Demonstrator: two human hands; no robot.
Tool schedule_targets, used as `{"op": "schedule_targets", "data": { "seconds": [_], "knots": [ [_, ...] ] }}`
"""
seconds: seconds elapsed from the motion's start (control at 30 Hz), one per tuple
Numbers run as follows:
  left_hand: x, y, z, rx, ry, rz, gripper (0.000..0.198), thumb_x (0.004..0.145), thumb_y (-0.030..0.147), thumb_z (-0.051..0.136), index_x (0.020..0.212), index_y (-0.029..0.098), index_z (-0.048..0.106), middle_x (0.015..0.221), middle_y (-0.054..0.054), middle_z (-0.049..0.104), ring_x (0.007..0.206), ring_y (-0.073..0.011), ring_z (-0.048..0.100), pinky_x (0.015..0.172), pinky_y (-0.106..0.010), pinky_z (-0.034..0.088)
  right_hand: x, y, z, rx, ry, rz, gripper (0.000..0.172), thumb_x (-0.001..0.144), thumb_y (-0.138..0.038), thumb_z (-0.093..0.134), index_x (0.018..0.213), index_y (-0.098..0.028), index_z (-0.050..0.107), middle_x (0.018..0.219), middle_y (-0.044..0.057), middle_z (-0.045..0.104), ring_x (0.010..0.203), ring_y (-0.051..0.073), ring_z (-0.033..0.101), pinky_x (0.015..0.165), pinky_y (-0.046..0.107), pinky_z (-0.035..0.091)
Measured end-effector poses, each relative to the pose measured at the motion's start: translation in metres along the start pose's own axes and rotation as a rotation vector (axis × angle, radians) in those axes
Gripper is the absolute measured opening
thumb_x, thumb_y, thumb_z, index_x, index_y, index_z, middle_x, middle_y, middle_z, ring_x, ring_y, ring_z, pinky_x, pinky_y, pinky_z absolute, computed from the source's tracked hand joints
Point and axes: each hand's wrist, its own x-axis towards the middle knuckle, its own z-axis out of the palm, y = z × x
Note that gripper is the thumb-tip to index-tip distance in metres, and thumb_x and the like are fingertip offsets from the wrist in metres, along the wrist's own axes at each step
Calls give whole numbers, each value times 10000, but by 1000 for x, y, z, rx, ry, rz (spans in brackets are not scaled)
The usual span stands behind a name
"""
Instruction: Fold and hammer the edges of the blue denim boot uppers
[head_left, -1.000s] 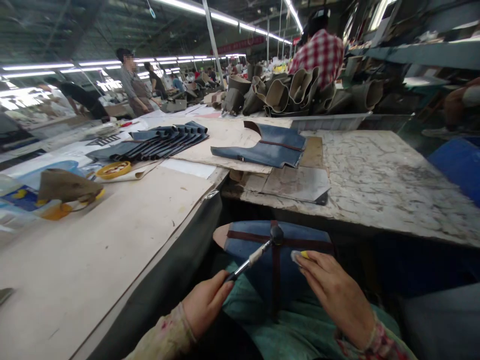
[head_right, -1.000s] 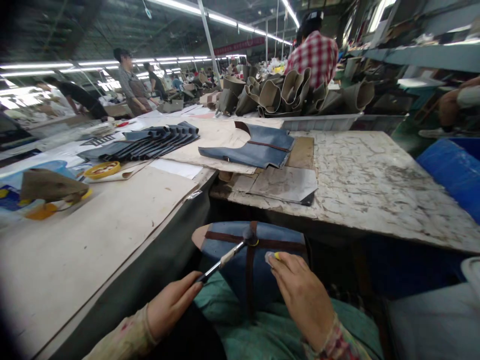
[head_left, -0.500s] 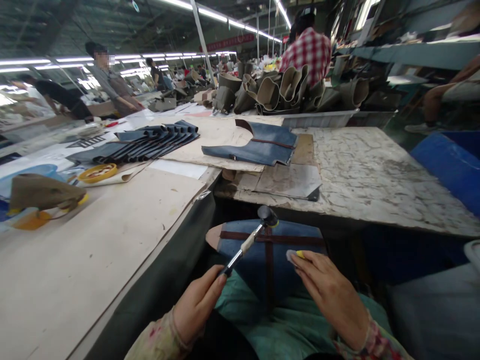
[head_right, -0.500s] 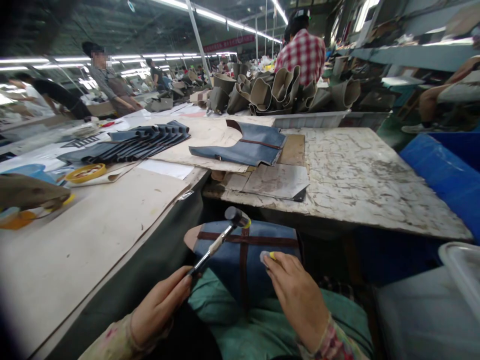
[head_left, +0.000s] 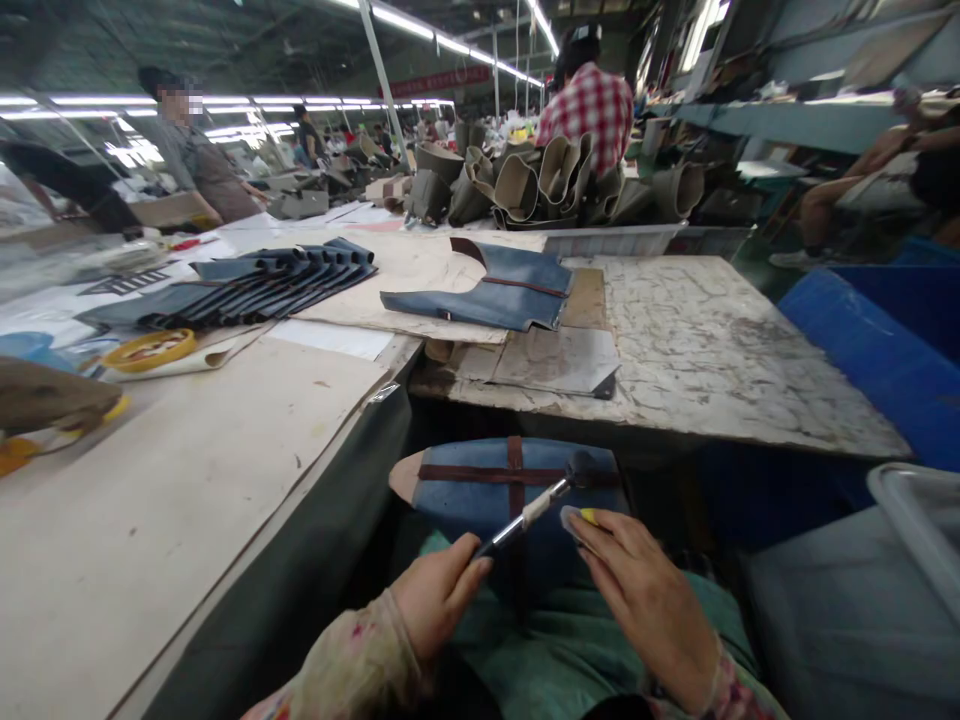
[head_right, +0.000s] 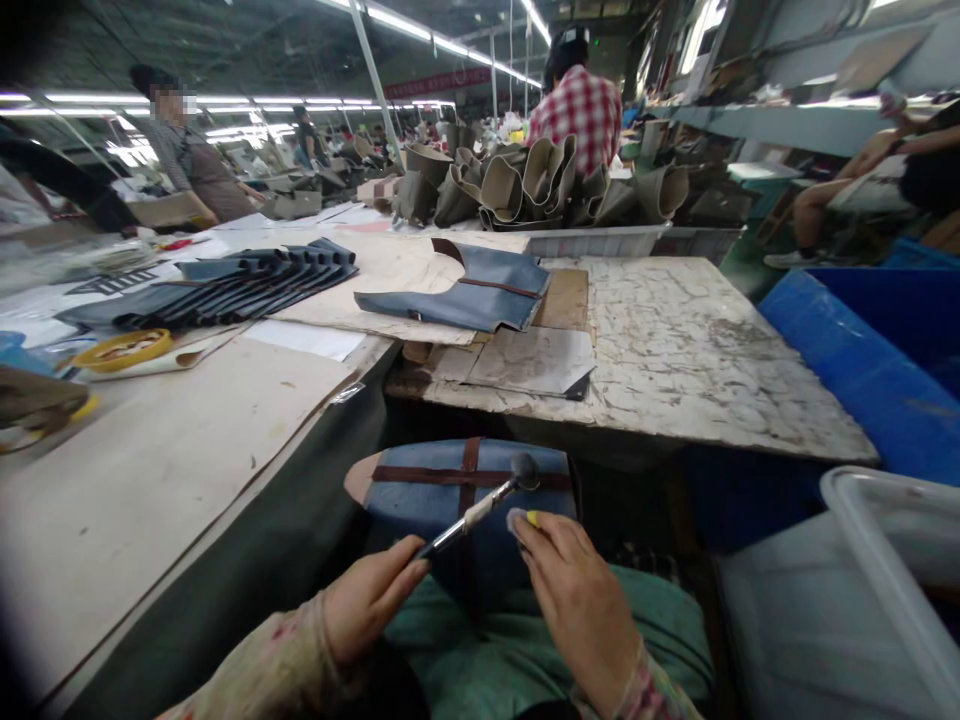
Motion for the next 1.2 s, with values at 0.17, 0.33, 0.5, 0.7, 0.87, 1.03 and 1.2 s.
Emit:
{"op": "schedule_targets", "data": {
  "seconds": [0.17, 0.33, 0.5, 0.7, 0.87, 1.03, 1.2],
  "knots": [
    [7, 7, -1, -78, 16, 44, 328, 906, 433, 258, 854, 185, 467, 645, 21, 453, 586, -113, 447, 570, -223, 351, -1, 1, 0, 2, -8, 3, 331, 890, -207, 406, 1204, -217, 507, 1078, 65, 560, 1014, 184, 520, 869, 338, 483],
    [12, 5, 3, 61, -21, -8, 290, 892, 413, 279, 814, 193, 451, 628, 23, 446, 576, -121, 441, 572, -239, 336, -1, 1, 1, 6, 3, 21, 317, 888, -214, 411, 1182, -210, 531, 1070, 71, 564, 1017, 186, 520, 872, 338, 479],
    [15, 5, 1, -77, 57, 40, 329, 904, 434, 255, 817, 188, 454, 630, 27, 434, 576, -113, 435, 565, -229, 349, -1, 2, 0, 13, -12, 15, 334, 889, -214, 410, 1206, -221, 512, 1075, 65, 564, 1015, 183, 525, 875, 335, 479],
    [4, -7, 1, 49, 17, -47, 333, 900, 431, 266, 830, 182, 475, 675, -8, 507, 617, -140, 489, 620, -265, 373, -1, 1, -1, 17, -5, 36, 322, 883, -196, 420, 1188, -218, 522, 1073, 65, 562, 1021, 187, 522, 880, 342, 479],
    [0, -3, 0, -47, 64, 8, 359, 908, 452, 241, 898, 185, 480, 703, -8, 514, 630, -132, 489, 614, -244, 373, 0, 2, -1, 26, -15, 21, 339, 883, -185, 423, 1212, -220, 500, 1085, 72, 547, 1029, 191, 509, 888, 357, 471],
    [7, 4, 7, 103, -25, -24, 313, 898, 413, 262, 817, 191, 466, 643, 6, 492, 593, -135, 491, 580, -244, 358, 0, 2, 0, 24, -30, 23, 326, 883, -191, 426, 1197, -215, 511, 1078, 72, 543, 1022, 191, 506, 879, 356, 475],
    [22, 17, 10, 90, 12, 86, 315, 913, 411, 237, 874, 203, 470, 680, 11, 518, 620, -125, 505, 583, -229, 362, 0, 1, -1, 6, -19, 24, 323, 886, -202, 422, 1195, -220, 516, 1076, 70, 554, 1025, 191, 514, 876, 349, 477]
  ]
}}
